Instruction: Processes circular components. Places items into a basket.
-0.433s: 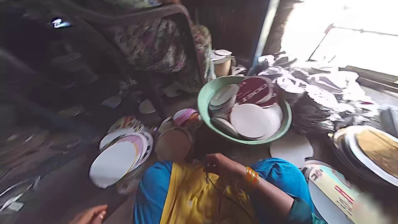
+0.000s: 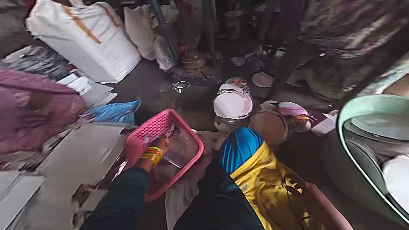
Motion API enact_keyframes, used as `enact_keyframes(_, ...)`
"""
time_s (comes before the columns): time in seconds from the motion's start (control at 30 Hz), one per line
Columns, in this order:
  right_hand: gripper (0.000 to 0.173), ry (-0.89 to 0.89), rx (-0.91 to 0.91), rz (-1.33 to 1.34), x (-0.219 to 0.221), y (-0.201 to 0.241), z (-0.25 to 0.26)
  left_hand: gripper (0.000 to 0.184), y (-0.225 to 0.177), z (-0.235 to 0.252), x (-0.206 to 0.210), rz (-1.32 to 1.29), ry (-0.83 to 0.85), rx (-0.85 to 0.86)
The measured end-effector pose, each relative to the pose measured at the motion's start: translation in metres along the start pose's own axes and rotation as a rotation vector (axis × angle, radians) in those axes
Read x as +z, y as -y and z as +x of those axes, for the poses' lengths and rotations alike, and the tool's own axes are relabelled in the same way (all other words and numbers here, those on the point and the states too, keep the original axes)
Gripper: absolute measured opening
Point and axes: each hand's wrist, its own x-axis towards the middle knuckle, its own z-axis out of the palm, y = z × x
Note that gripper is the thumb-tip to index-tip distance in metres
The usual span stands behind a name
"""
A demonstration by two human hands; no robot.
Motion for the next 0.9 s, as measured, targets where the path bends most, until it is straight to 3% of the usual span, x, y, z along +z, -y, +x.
enact_keyframes(0.07, 0.042, 0.005, 0.024, -0.002, 0.001, -0.001, 0.001, 0.054, 0.068, 0.1, 0.086, -0.117, -0.528, 0.243)
enact_keyframes(0.17, 0.043, 0.031, 0.115, 0.023, -0.001, 0.016, -0.002, 0.078, 0.068, 0.147, 0.099, -0.216, -0.237, 0.046)
enact_keyframes(0.3, 0.044, -0.002, 0.094, 0.008, 0.004, 0.005, 0.0, 0.082, 0.041, 0.151, 0.12, -0.091, -0.149, -0.086)
enact_keyframes(0.37, 0.044, 0.002, 0.077, -0.021, 0.006, -0.007, 0.004, 0.071, 0.041, 0.151, 0.129, -0.096, -0.205, -0.086)
enact_keyframes(0.5, 0.046, 0.01, 0.108, -0.015, 0.007, -0.008, 0.005, 0.041, 0.065, 0.197, 0.175, -0.107, -0.506, -0.02)
enact_keyframes(0.53, 0.046, 0.017, 0.111, -0.02, 0.007, -0.007, 0.006, 0.039, 0.063, 0.193, 0.171, -0.107, -0.455, -0.028)
enact_keyframes(0.6, 0.046, 0.028, 0.098, -0.03, 0.007, -0.008, 0.008, 0.05, 0.058, 0.182, 0.16, -0.113, -0.379, -0.055)
enact_keyframes(0.7, 0.047, 0.016, 0.08, -0.028, 0.004, -0.007, 0.008, 0.08, 0.044, 0.163, 0.152, -0.08, -0.355, -0.098)
enact_keyframes(0.9, 0.046, 0.012, 0.067, -0.026, 0.001, -0.01, 0.003, 0.057, 0.053, 0.173, 0.158, -0.188, -0.391, -0.073)
